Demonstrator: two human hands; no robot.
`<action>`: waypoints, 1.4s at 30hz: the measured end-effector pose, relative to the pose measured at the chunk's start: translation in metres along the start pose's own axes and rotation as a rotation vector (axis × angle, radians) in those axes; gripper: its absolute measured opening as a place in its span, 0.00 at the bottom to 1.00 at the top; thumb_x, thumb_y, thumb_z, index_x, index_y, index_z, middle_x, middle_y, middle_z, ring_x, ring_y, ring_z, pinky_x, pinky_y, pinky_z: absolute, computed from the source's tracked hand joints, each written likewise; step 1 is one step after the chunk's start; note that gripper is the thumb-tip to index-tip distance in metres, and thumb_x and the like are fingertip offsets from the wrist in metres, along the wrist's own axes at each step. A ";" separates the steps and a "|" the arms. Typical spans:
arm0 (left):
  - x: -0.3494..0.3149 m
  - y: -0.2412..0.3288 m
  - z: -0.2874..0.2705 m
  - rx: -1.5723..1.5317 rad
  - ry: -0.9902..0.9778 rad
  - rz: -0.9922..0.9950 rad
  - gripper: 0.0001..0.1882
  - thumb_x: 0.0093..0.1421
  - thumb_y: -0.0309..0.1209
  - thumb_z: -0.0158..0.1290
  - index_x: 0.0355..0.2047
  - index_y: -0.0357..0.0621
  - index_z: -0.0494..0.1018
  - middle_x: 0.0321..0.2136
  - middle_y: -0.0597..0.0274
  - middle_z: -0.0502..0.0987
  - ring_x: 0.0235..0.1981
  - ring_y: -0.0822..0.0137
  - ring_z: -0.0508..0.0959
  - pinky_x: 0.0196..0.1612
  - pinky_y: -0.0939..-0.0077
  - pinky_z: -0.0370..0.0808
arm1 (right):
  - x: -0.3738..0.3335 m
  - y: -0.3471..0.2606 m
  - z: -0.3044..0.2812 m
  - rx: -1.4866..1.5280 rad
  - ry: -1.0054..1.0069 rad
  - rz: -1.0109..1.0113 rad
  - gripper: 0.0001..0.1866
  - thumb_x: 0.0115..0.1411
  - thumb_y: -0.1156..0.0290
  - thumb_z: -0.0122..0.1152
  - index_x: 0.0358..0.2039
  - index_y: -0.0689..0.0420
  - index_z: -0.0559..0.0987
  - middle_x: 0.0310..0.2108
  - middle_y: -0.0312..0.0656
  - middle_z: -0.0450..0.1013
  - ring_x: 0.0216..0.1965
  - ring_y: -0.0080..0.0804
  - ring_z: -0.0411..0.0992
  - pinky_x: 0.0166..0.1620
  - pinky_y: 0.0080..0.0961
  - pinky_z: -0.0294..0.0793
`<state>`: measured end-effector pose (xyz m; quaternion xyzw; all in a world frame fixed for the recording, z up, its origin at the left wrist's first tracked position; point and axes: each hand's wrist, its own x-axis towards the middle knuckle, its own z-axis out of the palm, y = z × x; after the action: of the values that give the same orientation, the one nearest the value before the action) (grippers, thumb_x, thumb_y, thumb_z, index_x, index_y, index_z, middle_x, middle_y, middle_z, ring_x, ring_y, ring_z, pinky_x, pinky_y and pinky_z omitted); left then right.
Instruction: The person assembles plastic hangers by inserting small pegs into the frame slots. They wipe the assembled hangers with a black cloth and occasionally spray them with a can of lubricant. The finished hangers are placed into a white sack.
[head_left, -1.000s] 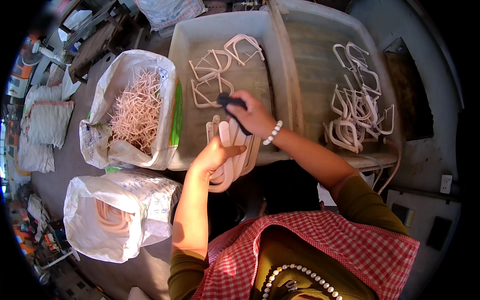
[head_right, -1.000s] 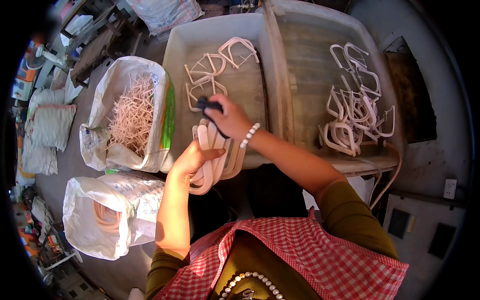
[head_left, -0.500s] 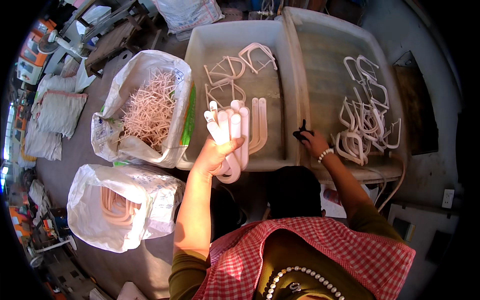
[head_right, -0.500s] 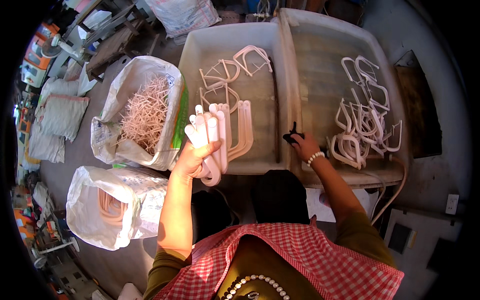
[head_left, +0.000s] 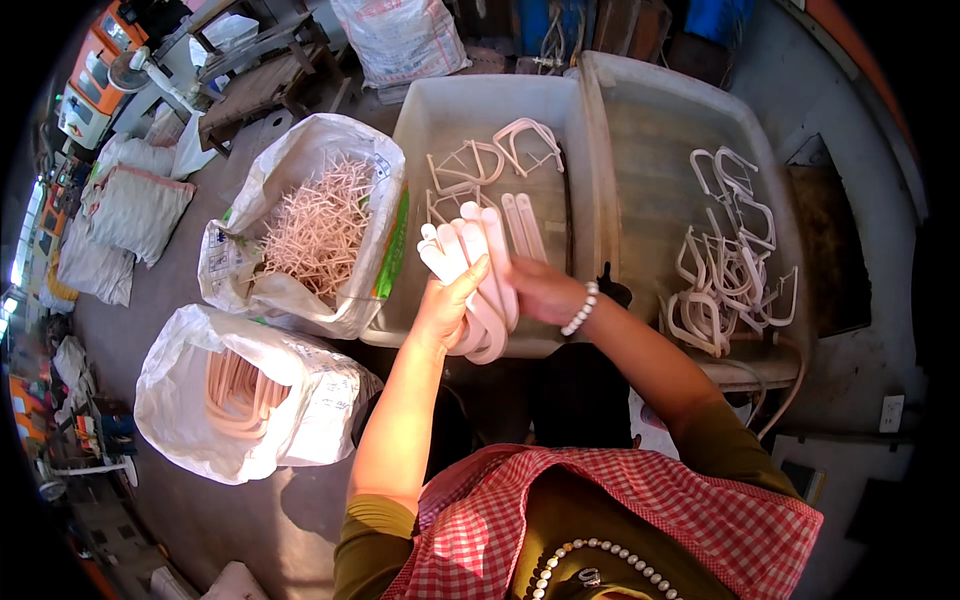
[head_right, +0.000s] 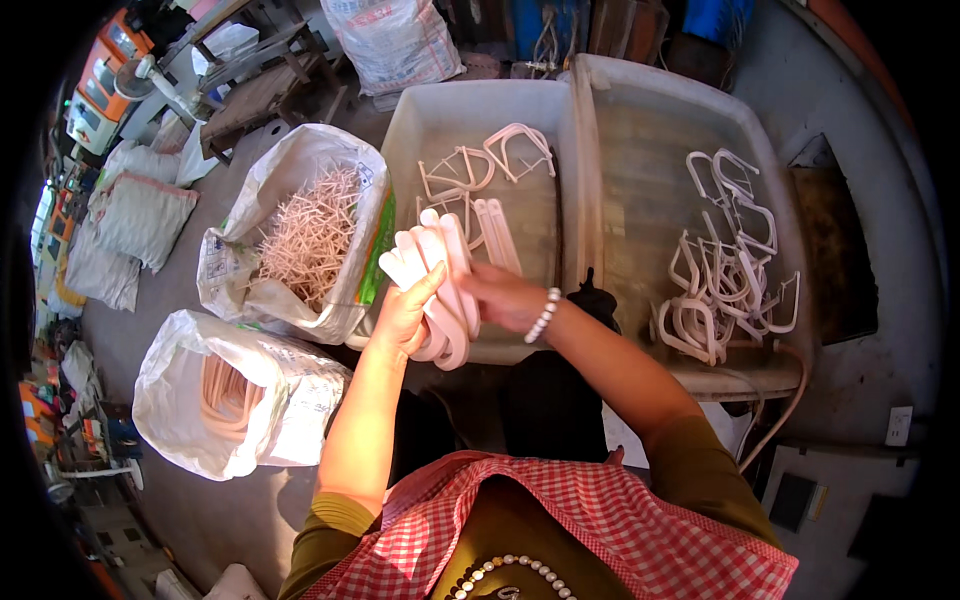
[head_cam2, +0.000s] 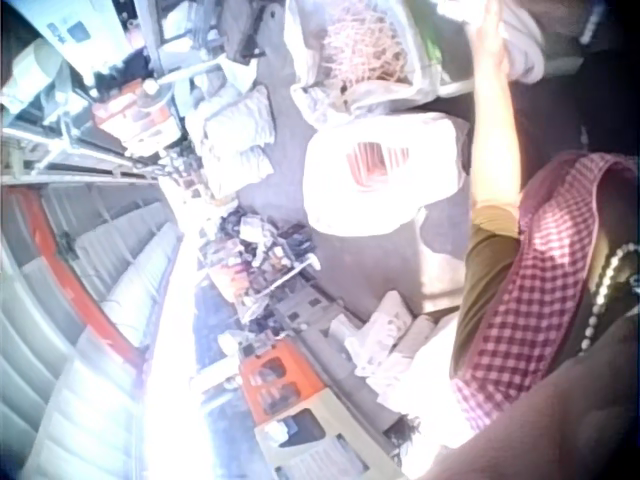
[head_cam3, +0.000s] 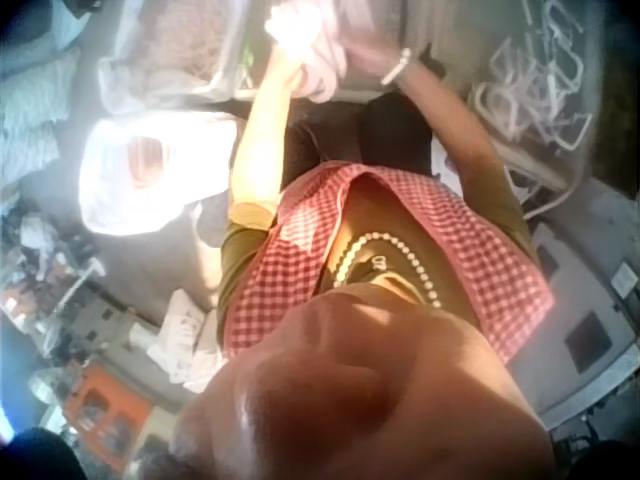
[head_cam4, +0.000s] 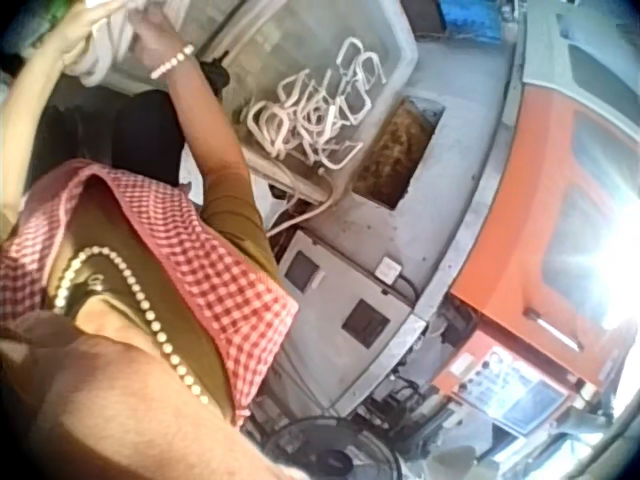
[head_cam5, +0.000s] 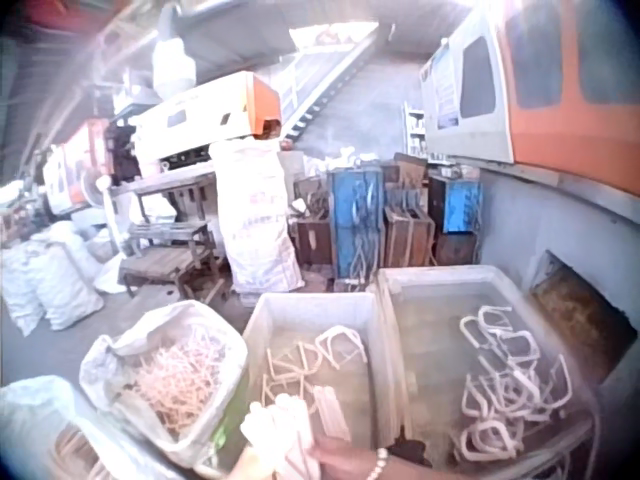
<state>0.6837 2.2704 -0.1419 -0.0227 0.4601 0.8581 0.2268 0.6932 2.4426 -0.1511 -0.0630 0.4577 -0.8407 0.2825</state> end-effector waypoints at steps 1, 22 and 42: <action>-0.001 0.001 0.000 -0.009 0.005 0.013 0.21 0.58 0.32 0.57 0.51 0.40 0.68 0.44 0.63 0.72 0.46 0.68 0.72 0.49 0.69 0.68 | 0.008 0.001 0.007 -0.035 -0.036 0.039 0.34 0.59 0.59 0.61 0.60 0.59 0.59 0.56 0.42 0.63 0.55 0.30 0.64 0.56 0.29 0.65; -0.073 0.062 -0.006 -0.167 0.000 0.312 0.23 0.62 0.35 0.51 0.54 0.39 0.61 0.42 0.53 0.74 0.41 0.61 0.76 0.43 0.67 0.75 | 0.014 -0.011 0.083 -0.213 -0.040 -0.154 0.17 0.54 0.73 0.62 0.44 0.61 0.72 0.37 0.37 0.74 0.38 0.23 0.72 0.43 0.23 0.72; -0.220 0.102 0.015 0.371 0.290 0.344 0.07 0.61 0.31 0.51 0.31 0.39 0.70 0.20 0.67 0.69 0.20 0.75 0.69 0.23 0.81 0.67 | 0.012 -0.060 0.232 -0.562 -0.189 -0.389 0.24 0.45 0.68 0.73 0.39 0.61 0.71 0.27 0.33 0.70 0.25 0.17 0.69 0.28 0.17 0.69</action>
<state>0.8417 2.1527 0.0005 -0.0248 0.6339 0.7729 0.0102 0.7429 2.2911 0.0284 -0.3019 0.6225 -0.7103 0.1299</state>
